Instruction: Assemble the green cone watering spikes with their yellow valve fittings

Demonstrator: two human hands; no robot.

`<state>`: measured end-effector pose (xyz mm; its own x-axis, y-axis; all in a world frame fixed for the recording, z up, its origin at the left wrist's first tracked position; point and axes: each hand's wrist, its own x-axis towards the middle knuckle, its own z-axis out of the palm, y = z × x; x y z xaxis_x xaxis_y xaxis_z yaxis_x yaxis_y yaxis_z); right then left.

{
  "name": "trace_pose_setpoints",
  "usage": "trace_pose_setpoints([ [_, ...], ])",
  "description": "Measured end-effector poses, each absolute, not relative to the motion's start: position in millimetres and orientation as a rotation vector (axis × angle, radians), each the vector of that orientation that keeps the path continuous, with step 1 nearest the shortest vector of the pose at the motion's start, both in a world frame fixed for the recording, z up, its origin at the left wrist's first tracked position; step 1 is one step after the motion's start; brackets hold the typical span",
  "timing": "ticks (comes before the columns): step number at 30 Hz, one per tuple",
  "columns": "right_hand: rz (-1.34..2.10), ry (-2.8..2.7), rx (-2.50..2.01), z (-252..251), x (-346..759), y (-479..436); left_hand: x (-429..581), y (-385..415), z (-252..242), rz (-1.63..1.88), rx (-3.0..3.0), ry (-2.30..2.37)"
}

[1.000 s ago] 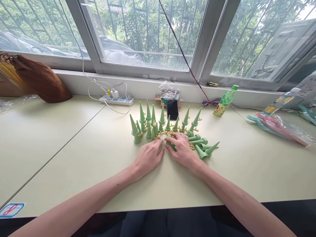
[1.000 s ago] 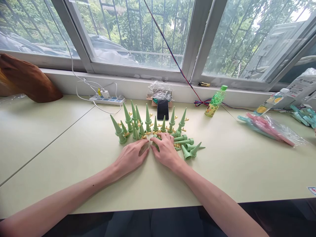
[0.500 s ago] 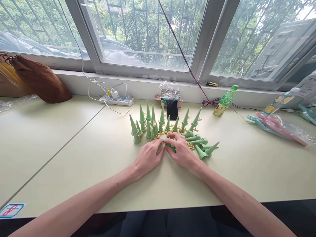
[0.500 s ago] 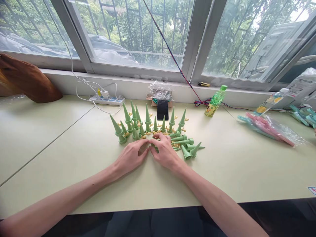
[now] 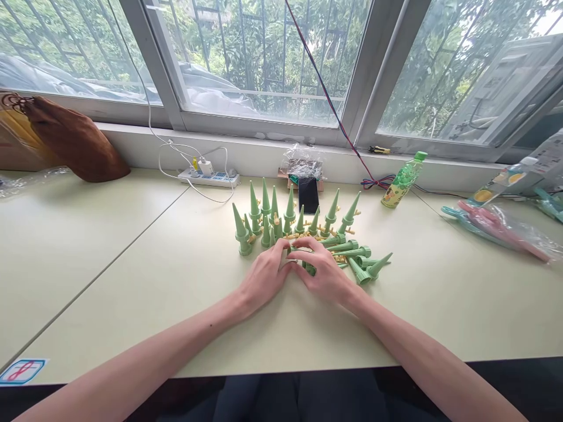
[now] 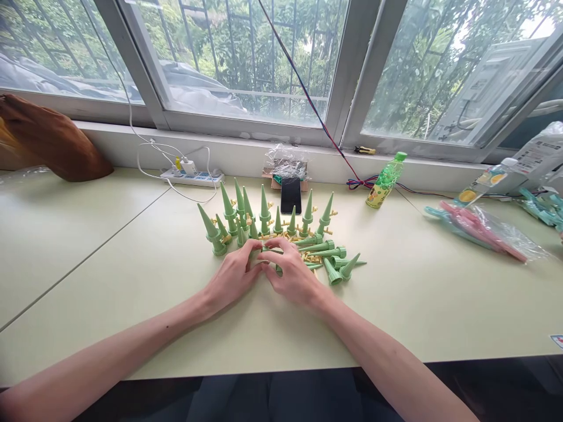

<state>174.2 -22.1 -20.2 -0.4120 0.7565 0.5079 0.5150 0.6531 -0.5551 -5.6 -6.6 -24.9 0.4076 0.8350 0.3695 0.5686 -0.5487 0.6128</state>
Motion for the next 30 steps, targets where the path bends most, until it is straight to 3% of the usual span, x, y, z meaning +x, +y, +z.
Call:
trace_pose_setpoints([
  [12,0.350,-1.988,-0.815,-15,173,-23,-3,-9,-25,1.102,2.299,1.253],
  [18,0.171,-1.739,-0.985,-7,173,-26,0,-12,-21,1.288,2.145,1.227],
  [24,0.050,-1.555,-1.075,-7,176,-22,2,-18,-12,1.238,1.946,1.205],
  [30,0.228,-1.532,-1.059,-12,176,-23,2,-20,-10,1.150,1.882,1.128],
])
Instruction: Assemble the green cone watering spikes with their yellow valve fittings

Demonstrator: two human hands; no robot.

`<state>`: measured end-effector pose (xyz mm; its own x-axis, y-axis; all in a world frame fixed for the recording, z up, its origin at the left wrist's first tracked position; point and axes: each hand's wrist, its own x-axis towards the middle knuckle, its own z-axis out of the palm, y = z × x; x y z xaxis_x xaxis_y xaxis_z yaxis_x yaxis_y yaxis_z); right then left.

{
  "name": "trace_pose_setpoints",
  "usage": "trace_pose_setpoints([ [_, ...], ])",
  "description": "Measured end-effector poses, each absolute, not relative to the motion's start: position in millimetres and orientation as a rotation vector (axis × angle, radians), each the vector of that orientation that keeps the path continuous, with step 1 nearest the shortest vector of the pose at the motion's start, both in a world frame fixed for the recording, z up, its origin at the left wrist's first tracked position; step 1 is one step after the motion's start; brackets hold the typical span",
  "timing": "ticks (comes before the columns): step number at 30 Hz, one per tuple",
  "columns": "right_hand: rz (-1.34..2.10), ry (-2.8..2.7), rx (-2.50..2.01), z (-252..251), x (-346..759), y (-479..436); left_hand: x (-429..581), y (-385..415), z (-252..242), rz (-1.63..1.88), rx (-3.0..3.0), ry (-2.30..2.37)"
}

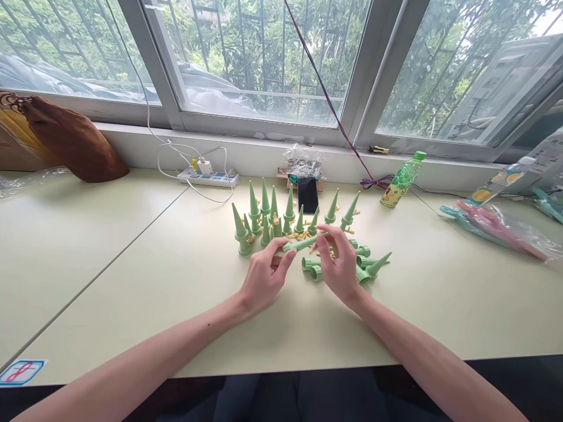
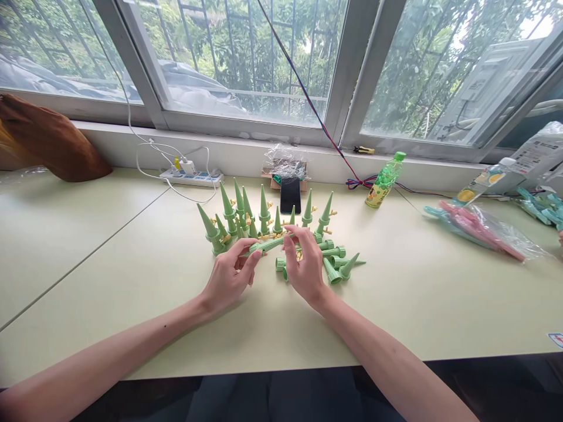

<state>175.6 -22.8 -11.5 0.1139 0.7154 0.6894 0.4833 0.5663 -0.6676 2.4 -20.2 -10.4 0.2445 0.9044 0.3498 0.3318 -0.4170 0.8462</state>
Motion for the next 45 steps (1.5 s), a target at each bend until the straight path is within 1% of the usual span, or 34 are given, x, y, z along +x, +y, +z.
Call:
trace_pose_setpoints([
  [4,0.311,-1.502,-1.034,-15,176,-22,3,-20,-11,1.070,1.868,1.041],
  [9,0.324,-1.492,-1.064,-14,177,-21,3,-20,-11,0.949,1.859,0.945],
  [15,0.322,-1.495,-1.092,-14,177,-20,1,-18,-14,0.869,1.820,0.944],
  [20,0.349,-1.524,-1.099,-14,177,-20,1,-17,-13,0.845,1.660,0.905],
  [31,0.435,-1.687,-1.041,-11,178,-22,2,-15,-2,0.643,1.416,0.738],
  [37,0.380,-1.679,-1.060,-10,179,-20,3,-14,-5,0.679,1.346,0.737],
  [41,0.224,-1.649,-1.152,-13,187,-11,5,-14,-6,0.777,1.309,0.802],
  [45,0.096,-1.824,-1.251,-20,195,1,5,-14,-4,0.837,1.318,0.844],
])
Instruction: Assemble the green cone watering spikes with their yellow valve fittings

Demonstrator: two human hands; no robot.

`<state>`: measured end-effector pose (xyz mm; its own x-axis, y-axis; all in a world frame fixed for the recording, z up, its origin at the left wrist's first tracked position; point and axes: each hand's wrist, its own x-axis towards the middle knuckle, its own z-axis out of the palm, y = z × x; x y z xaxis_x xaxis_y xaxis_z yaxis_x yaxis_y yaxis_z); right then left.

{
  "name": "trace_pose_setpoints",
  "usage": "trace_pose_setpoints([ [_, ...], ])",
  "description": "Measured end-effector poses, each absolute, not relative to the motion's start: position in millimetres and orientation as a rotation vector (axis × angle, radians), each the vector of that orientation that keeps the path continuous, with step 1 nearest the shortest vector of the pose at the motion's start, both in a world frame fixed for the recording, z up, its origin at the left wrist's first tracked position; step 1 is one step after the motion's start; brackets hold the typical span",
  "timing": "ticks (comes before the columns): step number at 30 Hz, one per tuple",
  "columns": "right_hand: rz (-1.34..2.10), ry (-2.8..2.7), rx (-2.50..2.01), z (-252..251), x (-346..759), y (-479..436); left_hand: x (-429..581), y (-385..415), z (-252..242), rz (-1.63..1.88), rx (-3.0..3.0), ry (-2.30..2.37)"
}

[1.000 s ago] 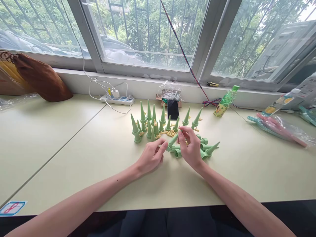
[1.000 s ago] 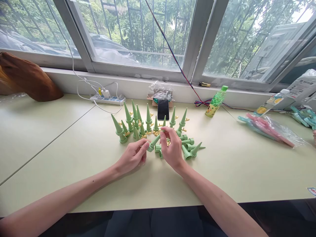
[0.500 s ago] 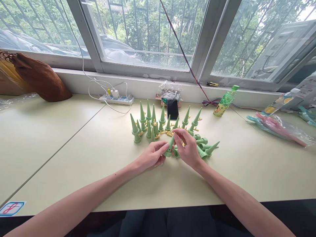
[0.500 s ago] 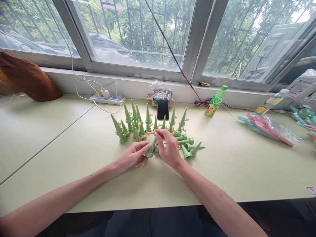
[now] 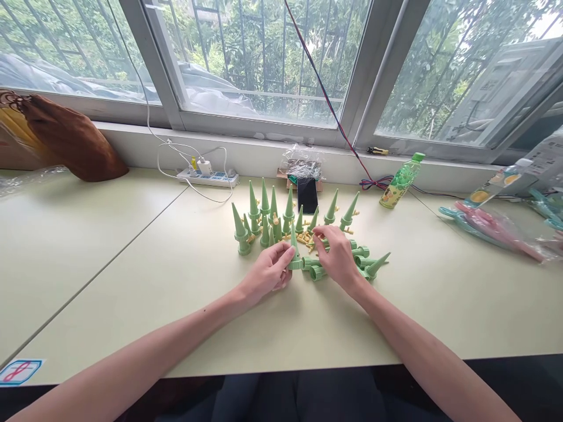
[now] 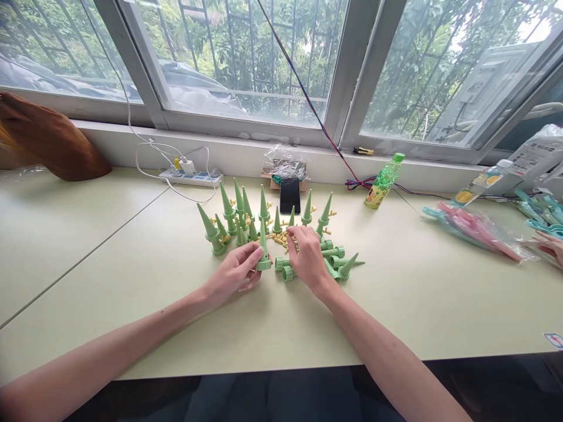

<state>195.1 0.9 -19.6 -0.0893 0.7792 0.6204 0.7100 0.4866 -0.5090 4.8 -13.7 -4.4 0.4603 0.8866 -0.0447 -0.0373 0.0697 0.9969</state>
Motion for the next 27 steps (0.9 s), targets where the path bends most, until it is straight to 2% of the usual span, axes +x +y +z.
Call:
trace_pose_setpoints([
  [12,0.168,-2.091,-1.475,-24.2,199.9,8.4,5.4,-13.4,-10.4,0.857,1.343,0.840],
  [27,0.191,-2.084,-1.512,-23.6,200.3,8.2,4.9,-13.2,-11.2,0.840,1.353,0.842],
])
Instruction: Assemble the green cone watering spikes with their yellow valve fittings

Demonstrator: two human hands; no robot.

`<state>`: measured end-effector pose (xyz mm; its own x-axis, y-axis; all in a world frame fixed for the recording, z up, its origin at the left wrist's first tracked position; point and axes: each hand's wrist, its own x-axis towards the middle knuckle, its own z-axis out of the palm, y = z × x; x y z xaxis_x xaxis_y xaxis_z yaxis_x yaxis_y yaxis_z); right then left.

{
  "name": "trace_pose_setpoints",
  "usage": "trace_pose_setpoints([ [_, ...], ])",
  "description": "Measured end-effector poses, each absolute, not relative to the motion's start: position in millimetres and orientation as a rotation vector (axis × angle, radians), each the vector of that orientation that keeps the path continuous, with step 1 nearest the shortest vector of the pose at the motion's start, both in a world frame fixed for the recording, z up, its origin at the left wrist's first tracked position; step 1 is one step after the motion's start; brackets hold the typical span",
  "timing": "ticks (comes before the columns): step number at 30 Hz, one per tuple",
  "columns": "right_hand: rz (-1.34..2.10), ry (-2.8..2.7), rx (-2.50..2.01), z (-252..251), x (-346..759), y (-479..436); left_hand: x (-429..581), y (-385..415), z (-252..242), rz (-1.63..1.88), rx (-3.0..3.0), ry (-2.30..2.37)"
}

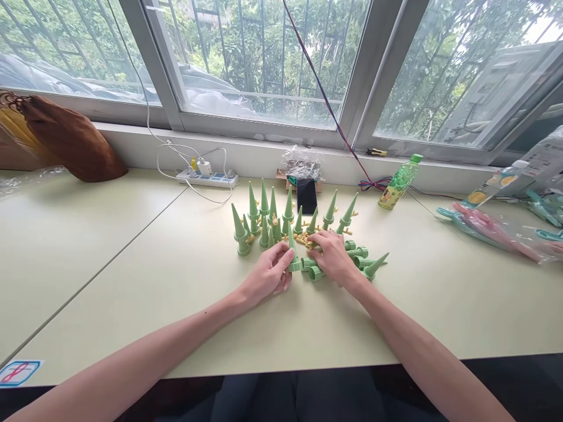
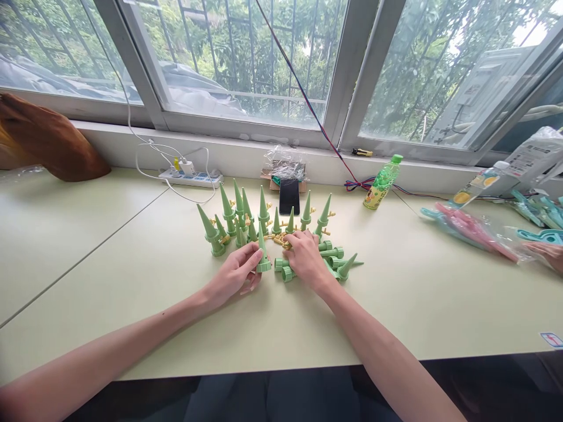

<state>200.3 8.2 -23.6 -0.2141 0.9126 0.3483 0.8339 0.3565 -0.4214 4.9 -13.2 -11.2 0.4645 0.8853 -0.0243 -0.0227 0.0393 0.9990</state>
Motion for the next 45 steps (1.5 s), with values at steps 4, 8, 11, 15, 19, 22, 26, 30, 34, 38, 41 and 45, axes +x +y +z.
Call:
trace_pose_setpoints([
  [4,0.204,-2.078,-1.516,-23,200,8,5,-13,-11,0.846,1.357,0.845],
  [8,0.215,-2.092,-1.512,-24,199,9,5,-13,-11,0.843,1.360,0.841],
  [11,0.211,-2.106,-1.493,-25,199,10,5,-13,-11,0.838,1.364,0.833],
  [15,0.218,-2.129,-1.468,-25,199,12,5,-13,-11,0.835,1.358,0.830],
  [19,0.233,-2.146,-1.423,-26,199,13,5,-14,-11,0.828,1.361,0.828],
  [22,0.256,-2.166,-1.389,-28,200,14,5,-14,-10,0.832,1.357,0.836],
  [26,0.265,-2.189,-1.360,-30,200,16,6,-14,-10,0.839,1.355,0.835],
  [30,0.264,-2.212,-1.323,-32,200,17,6,-14,-11,0.849,1.354,0.834],
  [34,0.242,-2.242,-1.316,-33,200,17,5,-14,-12,0.852,1.368,0.829],
  [38,0.220,-2.245,-1.319,-32,199,17,6,-14,-11,0.853,1.383,0.824],
  [41,0.211,-2.230,-1.314,-32,199,18,6,-14,-10,0.853,1.387,0.820],
  [45,0.213,-2.211,-1.301,-32,199,19,7,-14,-9,0.856,1.382,0.817],
])
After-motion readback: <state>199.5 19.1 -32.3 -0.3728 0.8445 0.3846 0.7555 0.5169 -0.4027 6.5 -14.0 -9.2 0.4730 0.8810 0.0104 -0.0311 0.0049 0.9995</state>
